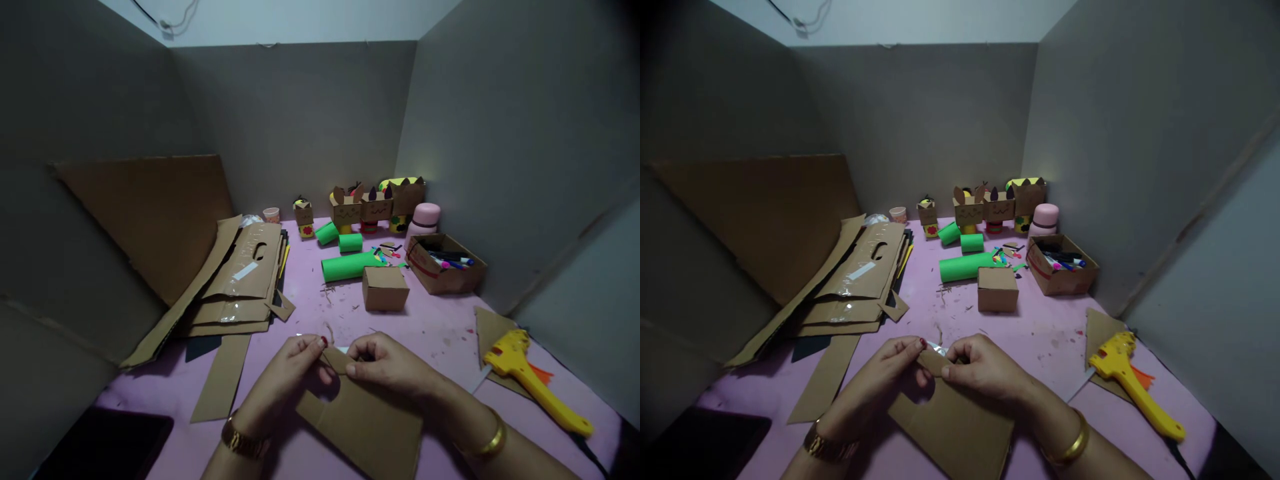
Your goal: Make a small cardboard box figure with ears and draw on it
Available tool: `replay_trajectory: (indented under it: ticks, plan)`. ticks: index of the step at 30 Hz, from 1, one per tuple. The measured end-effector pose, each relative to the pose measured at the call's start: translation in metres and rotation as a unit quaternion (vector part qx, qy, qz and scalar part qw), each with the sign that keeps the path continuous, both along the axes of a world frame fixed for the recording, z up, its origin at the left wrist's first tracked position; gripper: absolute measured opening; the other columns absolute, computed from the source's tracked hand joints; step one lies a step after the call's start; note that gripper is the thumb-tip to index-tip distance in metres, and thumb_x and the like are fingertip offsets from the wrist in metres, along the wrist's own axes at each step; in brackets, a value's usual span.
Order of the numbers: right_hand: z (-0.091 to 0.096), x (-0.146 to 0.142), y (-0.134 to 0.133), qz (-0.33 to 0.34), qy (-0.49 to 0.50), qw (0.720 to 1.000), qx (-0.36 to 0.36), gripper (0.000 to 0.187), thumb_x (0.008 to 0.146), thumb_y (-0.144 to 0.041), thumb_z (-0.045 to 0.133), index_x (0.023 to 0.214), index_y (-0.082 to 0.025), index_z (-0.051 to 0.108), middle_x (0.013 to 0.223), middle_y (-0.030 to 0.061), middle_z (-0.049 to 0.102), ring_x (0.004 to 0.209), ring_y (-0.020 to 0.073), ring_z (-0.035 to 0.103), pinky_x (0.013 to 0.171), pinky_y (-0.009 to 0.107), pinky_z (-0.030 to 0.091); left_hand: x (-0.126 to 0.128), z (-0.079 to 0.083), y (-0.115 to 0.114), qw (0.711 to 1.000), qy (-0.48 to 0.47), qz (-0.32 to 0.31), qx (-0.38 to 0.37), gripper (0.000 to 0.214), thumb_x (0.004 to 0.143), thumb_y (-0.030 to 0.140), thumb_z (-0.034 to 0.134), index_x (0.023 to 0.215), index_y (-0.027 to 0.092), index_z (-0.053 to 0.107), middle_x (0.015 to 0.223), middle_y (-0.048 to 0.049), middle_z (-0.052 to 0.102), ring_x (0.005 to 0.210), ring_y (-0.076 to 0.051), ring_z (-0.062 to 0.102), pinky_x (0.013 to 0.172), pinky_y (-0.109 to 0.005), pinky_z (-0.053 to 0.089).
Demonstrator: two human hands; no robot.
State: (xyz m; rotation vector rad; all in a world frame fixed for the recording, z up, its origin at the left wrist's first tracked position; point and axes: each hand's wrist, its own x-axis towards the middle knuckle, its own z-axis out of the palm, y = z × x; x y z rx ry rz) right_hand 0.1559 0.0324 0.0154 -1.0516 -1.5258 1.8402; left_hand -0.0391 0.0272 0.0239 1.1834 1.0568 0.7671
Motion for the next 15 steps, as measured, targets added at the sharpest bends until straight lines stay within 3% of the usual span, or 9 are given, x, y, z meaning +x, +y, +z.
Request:
replay_trajectory:
  ticks: [5,15]
  plan:
    - [0.0001,-0.0008,-0.0011,-0.008,-0.013,1.000,-0.001,0.026,0.072,-0.038,0.069,0.073,-0.015,0.058,0.059,-0.0039,0.055,0.048,0.0075,0.045,0.046,0.020,0.030,0.0004,-0.0021,0.0023,0.997,0.057,0.015,0.055,0.040,0.087,0.048,0.051,0.065,0.016,0.058,0.052,-0.0004,0.062,0.046,-0.012,0.056,0.051,-0.024,0.042]
    - [0.0025,-0.0032,0.0004,-0.020,-0.043,0.999,0.025,0.022,0.068,-0.036,0.065,0.071,-0.015,0.056,0.059,-0.0035,0.052,0.050,0.0085,0.043,0.048,0.022,0.031,0.0025,-0.0041,0.0039,0.992,0.083,0.033,0.086,0.039,0.084,0.049,0.052,0.064,0.016,0.058,0.052,0.0008,0.060,0.048,-0.013,0.053,0.054,-0.024,0.039]
